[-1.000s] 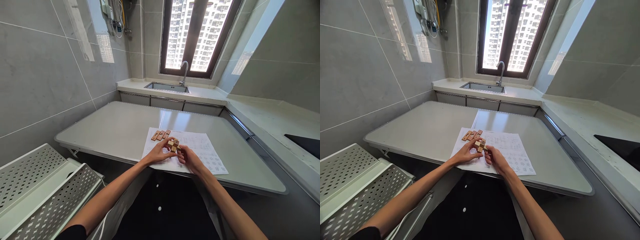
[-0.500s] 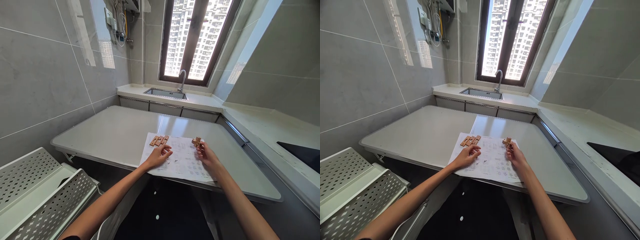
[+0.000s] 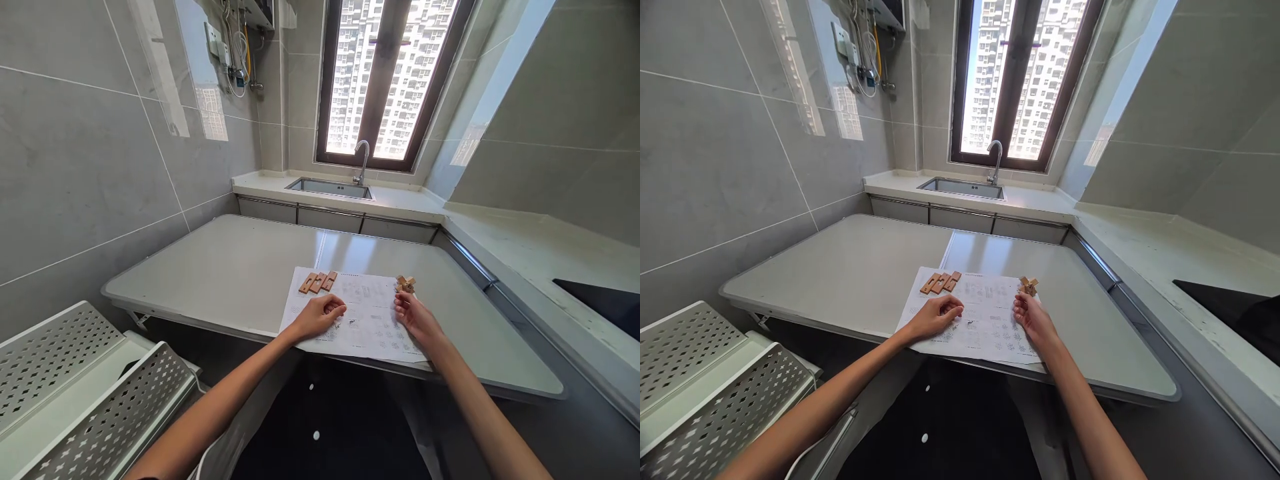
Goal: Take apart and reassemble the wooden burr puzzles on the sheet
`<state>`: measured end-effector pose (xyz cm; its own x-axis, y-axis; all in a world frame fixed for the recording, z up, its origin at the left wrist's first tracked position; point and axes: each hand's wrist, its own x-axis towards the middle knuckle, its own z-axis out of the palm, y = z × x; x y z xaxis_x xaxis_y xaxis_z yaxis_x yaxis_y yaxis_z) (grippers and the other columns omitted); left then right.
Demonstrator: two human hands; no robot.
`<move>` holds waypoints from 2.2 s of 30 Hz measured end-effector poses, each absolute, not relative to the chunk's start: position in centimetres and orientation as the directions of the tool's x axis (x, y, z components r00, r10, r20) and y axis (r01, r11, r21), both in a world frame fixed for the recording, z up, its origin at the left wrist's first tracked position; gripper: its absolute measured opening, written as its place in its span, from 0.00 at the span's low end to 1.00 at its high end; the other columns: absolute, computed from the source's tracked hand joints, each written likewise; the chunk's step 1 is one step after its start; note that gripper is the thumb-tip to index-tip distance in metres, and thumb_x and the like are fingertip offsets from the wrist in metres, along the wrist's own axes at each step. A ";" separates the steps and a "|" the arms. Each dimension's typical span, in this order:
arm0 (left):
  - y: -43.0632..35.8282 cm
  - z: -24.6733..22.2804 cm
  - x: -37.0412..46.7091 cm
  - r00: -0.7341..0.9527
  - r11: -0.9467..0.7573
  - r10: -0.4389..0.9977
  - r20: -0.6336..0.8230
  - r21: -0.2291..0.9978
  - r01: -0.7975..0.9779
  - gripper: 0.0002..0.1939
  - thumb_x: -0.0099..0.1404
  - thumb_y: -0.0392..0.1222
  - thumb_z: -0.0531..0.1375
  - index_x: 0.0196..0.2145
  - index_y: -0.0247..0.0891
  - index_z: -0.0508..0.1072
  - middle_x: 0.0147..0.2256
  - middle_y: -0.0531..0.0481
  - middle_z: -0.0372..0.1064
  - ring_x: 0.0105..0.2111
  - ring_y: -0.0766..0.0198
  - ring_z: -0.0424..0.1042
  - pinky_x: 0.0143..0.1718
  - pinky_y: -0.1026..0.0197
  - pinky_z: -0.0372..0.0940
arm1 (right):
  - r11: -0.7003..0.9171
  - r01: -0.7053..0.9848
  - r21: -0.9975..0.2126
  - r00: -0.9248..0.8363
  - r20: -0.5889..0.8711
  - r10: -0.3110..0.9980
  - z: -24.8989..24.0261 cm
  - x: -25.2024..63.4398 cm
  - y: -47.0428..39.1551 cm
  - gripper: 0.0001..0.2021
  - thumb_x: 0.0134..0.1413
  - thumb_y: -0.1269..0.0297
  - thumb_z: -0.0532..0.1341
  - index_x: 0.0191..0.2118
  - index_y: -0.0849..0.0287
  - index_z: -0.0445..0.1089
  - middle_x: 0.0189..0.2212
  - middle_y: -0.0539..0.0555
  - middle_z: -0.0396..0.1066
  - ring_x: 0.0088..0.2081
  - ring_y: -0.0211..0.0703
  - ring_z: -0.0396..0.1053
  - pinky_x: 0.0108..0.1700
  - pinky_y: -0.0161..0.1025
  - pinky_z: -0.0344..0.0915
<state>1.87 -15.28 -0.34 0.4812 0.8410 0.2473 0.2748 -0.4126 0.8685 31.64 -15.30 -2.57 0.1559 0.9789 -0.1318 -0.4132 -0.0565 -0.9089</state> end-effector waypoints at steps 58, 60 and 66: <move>-11.5 -2.1 2.8 0.405 -0.578 0.801 0.440 0.395 0.714 0.14 0.71 0.50 0.61 0.45 0.37 0.77 0.43 0.40 0.73 0.47 0.46 0.72 0.52 0.42 0.66 | 0.259 0.549 -0.795 0.018 0.321 0.947 -3.9 28.9 -19.5 0.19 0.61 0.56 0.60 0.56 0.54 0.71 0.55 0.59 0.75 0.27 0.40 0.70 0.37 0.42 0.70; -11.6 -2.3 2.7 0.376 -0.553 0.817 0.436 0.409 0.726 0.13 0.71 0.51 0.61 0.41 0.38 0.76 0.42 0.41 0.72 0.47 0.46 0.70 0.51 0.42 0.64 | 0.256 0.603 -0.756 0.006 0.325 0.946 -4.0 28.4 -19.1 0.22 0.60 0.58 0.61 0.59 0.52 0.70 0.56 0.57 0.74 0.27 0.40 0.70 0.38 0.43 0.70; -11.6 -2.1 2.7 0.327 -0.516 0.847 0.420 0.503 0.693 0.16 0.69 0.55 0.62 0.33 0.39 0.76 0.39 0.42 0.72 0.45 0.46 0.69 0.51 0.42 0.63 | 0.241 0.693 -0.680 -0.026 0.310 0.950 -4.2 27.4 -18.5 0.14 0.63 0.58 0.61 0.51 0.52 0.75 0.52 0.56 0.75 0.44 0.50 0.75 0.44 0.43 0.67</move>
<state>2.66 -11.58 -2.11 0.3266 0.8469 0.4196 0.6934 -0.5164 0.5026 27.43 -18.48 -4.16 -0.0262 0.9503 0.3103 0.6930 0.2410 -0.6795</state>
